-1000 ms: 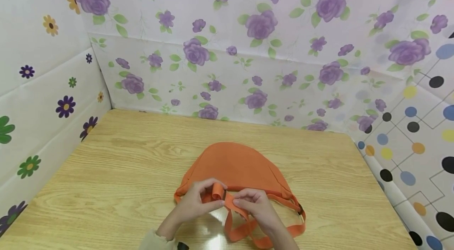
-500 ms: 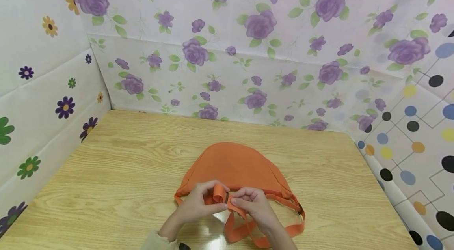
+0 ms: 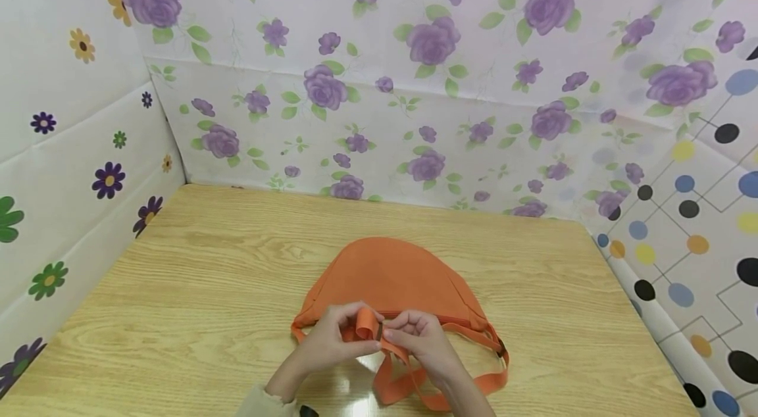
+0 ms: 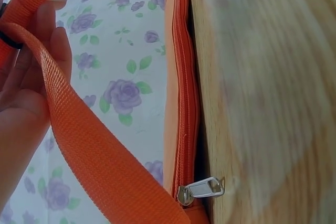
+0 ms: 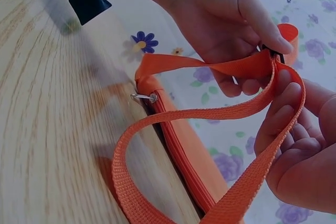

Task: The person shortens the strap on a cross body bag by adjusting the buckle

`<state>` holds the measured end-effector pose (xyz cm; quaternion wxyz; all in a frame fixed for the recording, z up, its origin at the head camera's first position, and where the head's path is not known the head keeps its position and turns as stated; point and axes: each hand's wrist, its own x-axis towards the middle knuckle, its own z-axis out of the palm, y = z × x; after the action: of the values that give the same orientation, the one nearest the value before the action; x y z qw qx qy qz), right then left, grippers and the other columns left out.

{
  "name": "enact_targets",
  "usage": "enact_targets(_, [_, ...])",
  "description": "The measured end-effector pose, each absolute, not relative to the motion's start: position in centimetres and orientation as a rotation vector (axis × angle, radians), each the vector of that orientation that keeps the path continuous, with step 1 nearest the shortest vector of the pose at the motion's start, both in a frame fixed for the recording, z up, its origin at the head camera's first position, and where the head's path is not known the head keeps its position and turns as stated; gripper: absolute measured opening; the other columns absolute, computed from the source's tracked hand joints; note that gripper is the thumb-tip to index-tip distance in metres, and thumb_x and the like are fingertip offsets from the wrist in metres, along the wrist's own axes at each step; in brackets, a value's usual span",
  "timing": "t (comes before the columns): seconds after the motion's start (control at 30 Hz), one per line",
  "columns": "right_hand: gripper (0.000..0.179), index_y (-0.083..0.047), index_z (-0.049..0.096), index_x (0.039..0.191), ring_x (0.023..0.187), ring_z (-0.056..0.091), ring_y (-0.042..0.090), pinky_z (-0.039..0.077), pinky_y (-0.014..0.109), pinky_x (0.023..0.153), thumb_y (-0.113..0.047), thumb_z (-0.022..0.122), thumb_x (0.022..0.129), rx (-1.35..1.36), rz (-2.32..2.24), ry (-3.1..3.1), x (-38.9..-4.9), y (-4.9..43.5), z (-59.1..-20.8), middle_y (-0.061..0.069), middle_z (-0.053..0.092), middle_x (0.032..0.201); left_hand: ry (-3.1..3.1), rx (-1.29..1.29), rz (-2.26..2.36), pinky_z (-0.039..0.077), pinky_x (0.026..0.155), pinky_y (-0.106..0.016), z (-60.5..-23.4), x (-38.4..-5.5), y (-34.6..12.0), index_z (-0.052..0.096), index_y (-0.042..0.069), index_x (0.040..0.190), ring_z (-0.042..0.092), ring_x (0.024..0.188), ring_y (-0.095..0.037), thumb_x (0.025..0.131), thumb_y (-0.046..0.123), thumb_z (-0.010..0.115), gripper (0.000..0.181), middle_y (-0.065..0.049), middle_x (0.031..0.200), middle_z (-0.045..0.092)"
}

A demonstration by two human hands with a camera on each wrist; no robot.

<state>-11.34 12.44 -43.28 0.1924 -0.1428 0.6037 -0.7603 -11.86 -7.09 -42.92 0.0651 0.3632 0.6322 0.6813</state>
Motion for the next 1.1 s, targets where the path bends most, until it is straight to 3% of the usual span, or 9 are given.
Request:
enact_targets(0.13, [0.013,-0.013,0.062,0.081,0.055,0.054,0.005,0.042,0.015,0.048,0.0,0.059,0.084,-0.472,-2.157,1.683,-11.4,12.4,-43.4,-0.001,0.065,0.074,1.922,1.091,2.044,0.051,0.061,-0.03,-42.9,-11.8,-7.1,0.057,-0.003,0.102,0.058,0.076,-0.01,0.08,-0.002,0.064,0.023,-0.016,0.088,0.059])
enact_targets(0.37, [0.004,-0.005,0.059,0.086,0.053,0.053,0.007,0.042,0.017,0.047,-0.005,0.062,0.083,-0.422,-2.129,1.701,-11.4,12.3,-43.3,0.001,0.065,0.074,1.959,1.06,2.045,0.051,0.062,-0.03,-42.7,-11.7,-7.1,0.058,-0.003,0.101,0.059,0.077,-0.012,0.081,0.002,0.065,0.022,-0.015,0.087,0.06])
enact_targets(0.87, [0.003,-0.007,0.06,0.088,0.049,0.049,0.005,0.04,0.017,0.046,-0.008,0.06,0.086,-0.381,-2.047,1.718,-11.2,13.5,-43.6,0.0,0.062,0.069,2.023,1.06,2.059,0.05,0.061,-0.029,-42.9,-12.1,-7.8,0.057,-0.007,0.099,0.056,0.075,-0.01,0.078,-0.011,0.061,0.022,-0.017,0.086,0.059])
enact_targets(1.1, [0.003,-0.007,0.061,0.086,0.049,0.049,0.004,0.041,0.016,0.046,-0.007,0.058,0.087,-0.402,-2.068,1.695,-11.2,13.5,-43.7,-0.001,0.061,0.067,1.996,1.062,2.07,0.051,0.063,-0.032,-42.8,-12.0,-7.9,0.058,-0.004,0.102,0.058,0.076,-0.013,0.079,-0.003,0.065,0.024,-0.015,0.09,0.059])
